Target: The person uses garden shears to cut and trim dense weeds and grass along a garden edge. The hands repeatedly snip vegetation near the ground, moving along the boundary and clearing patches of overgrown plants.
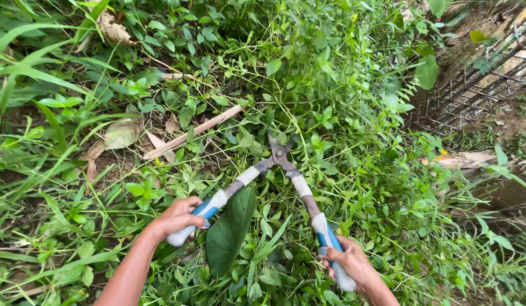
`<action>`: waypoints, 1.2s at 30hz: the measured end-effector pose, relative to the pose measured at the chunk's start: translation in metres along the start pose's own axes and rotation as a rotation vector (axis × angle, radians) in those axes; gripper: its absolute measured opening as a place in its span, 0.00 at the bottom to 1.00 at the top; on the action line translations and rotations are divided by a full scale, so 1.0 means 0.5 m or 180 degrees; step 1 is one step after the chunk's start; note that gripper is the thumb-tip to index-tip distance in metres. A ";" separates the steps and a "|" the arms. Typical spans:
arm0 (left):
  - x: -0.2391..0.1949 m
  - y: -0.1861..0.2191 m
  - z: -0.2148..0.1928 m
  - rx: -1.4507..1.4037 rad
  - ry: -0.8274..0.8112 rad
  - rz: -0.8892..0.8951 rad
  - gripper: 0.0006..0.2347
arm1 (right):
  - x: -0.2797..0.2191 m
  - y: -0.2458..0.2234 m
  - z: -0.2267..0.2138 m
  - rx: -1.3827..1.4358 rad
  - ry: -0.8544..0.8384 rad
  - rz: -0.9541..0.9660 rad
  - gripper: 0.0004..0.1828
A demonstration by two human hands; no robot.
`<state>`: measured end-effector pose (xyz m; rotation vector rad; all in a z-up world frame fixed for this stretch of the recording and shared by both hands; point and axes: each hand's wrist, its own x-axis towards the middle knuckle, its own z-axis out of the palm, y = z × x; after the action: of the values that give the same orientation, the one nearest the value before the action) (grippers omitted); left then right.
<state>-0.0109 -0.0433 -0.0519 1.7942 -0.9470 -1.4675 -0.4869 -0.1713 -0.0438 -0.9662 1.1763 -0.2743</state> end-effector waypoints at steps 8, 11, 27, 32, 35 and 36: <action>-0.012 0.061 0.218 -0.0348 0.0830 -0.0283 0.22 | 0.002 -0.042 0.161 0.0743 0.0186 -0.0223 0.17; 0.018 0.051 0.329 0.0392 0.1506 0.0012 0.25 | 0.031 -0.002 0.240 0.0779 0.0412 -0.0006 0.18; 0.014 0.188 0.318 0.0506 0.1624 0.0042 0.25 | 0.081 -0.077 0.255 0.1113 0.0160 -0.0323 0.13; 0.093 0.100 0.223 0.0107 0.1276 0.0520 0.22 | 0.106 -0.061 0.190 0.1062 -0.0055 -0.0356 0.12; 0.052 0.120 0.091 -0.0287 0.0755 0.0114 0.21 | 0.059 -0.103 0.085 0.0772 -0.0160 -0.0141 0.15; 0.036 0.131 0.051 -0.0271 0.0631 0.0105 0.21 | 0.051 -0.113 0.059 0.0559 -0.0151 -0.0157 0.16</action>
<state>-0.0428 -0.0950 -0.0120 1.8143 -0.7985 -1.2634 -0.4348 -0.2060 -0.0161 -0.8440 1.0675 -0.3858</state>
